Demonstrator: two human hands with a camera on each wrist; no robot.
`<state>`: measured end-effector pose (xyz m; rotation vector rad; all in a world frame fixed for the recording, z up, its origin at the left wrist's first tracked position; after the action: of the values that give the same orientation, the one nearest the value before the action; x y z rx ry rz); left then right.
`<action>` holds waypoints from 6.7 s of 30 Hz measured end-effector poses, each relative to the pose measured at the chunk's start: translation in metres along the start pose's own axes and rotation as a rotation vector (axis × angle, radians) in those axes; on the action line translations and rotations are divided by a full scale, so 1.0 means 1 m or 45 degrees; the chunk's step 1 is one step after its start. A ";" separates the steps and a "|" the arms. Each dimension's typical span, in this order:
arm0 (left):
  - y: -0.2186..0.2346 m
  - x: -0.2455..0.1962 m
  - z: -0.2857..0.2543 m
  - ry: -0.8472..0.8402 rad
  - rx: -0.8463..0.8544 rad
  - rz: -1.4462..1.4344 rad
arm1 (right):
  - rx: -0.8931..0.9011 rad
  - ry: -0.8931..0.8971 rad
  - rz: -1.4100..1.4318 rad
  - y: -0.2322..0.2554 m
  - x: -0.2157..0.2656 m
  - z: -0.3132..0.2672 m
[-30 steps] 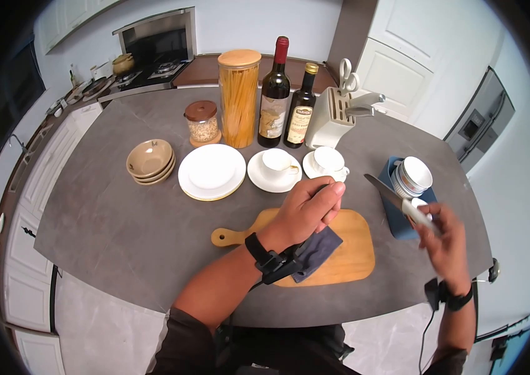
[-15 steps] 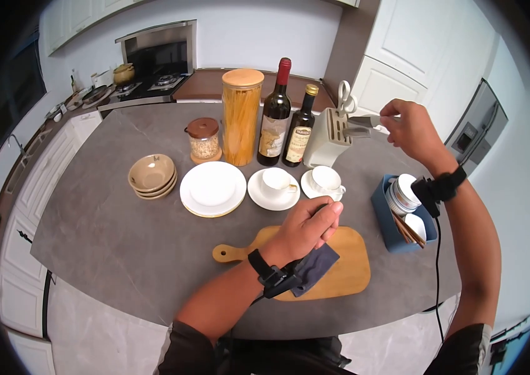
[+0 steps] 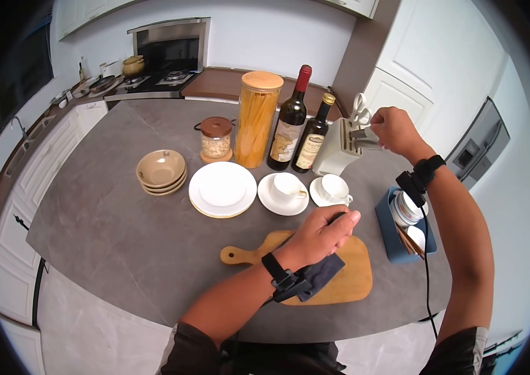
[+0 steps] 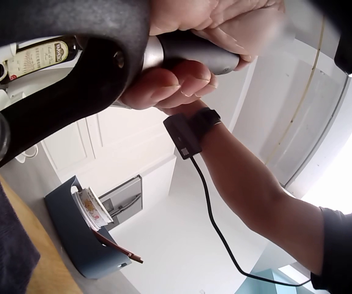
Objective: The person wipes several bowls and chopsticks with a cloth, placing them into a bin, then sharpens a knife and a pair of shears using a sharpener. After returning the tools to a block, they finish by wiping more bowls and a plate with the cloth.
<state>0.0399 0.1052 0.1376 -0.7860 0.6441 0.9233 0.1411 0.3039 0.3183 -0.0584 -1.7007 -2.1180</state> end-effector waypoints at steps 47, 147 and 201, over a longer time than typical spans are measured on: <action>-0.005 0.000 -0.001 0.017 0.025 0.083 | 0.215 -0.156 0.600 -0.185 -0.130 -0.209; -0.005 0.003 -0.004 0.016 0.026 -0.008 | 0.082 -0.290 -0.552 0.027 -0.030 -0.044; -0.005 -0.002 -0.002 0.002 0.051 0.055 | 0.141 -0.351 -0.145 -0.014 -0.059 0.034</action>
<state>0.0429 0.1012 0.1394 -0.7394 0.6812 0.9465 0.1821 0.3554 0.2972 -0.2355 -2.0205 -2.1740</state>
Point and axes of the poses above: each hand's wrist, its own z-axis towards the middle knuckle, its own y-axis out of the back of the hand, x = y × z, the point moved 8 cm from there along z, towards the middle knuckle, and after that the axes turned 13 degrees about -y, right-handed, at the moved point
